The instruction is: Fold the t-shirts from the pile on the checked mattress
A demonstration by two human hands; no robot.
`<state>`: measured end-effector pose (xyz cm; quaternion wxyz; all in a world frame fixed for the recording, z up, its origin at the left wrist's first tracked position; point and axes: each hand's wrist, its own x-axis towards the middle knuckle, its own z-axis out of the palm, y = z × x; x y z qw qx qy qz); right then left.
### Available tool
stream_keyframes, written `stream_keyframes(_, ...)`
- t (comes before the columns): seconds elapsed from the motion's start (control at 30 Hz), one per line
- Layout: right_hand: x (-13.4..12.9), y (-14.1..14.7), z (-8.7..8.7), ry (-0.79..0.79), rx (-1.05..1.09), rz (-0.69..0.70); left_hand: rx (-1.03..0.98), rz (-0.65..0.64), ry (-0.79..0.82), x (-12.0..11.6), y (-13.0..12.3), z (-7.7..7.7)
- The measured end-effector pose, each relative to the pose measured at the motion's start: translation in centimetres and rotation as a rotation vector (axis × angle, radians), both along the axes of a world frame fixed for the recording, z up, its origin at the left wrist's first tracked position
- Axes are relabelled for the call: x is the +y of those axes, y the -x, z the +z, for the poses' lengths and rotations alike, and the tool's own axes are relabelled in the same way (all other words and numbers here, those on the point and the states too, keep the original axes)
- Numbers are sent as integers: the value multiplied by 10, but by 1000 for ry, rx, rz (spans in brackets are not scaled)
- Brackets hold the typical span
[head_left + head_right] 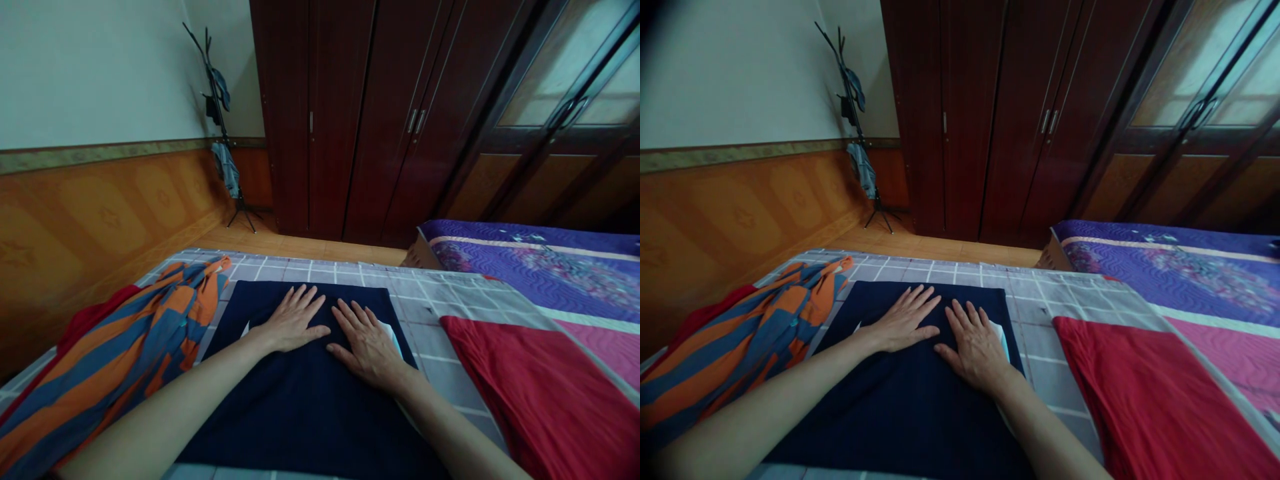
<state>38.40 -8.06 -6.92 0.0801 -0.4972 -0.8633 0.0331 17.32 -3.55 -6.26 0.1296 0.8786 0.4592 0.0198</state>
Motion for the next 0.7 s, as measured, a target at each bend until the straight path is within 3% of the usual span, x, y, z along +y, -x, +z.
stream_keyframes(0.27, 2, 1, -6, -32, 1, -85, 86, 238, -65, 0, 60, -7)
stream_keyframes(0.4, 3, 1, -8, -27, -3, -91, 124, 257, -144, -15, 88, -13)
stream_keyframes(0.53, 3, 2, -7, -35, -24, -95, 132, 341, -158, -33, 99, -9)
stream_keyframes(0.7, 3, 2, -8, -68, -51, -91, 101, 278, -121, -47, 106, -5)
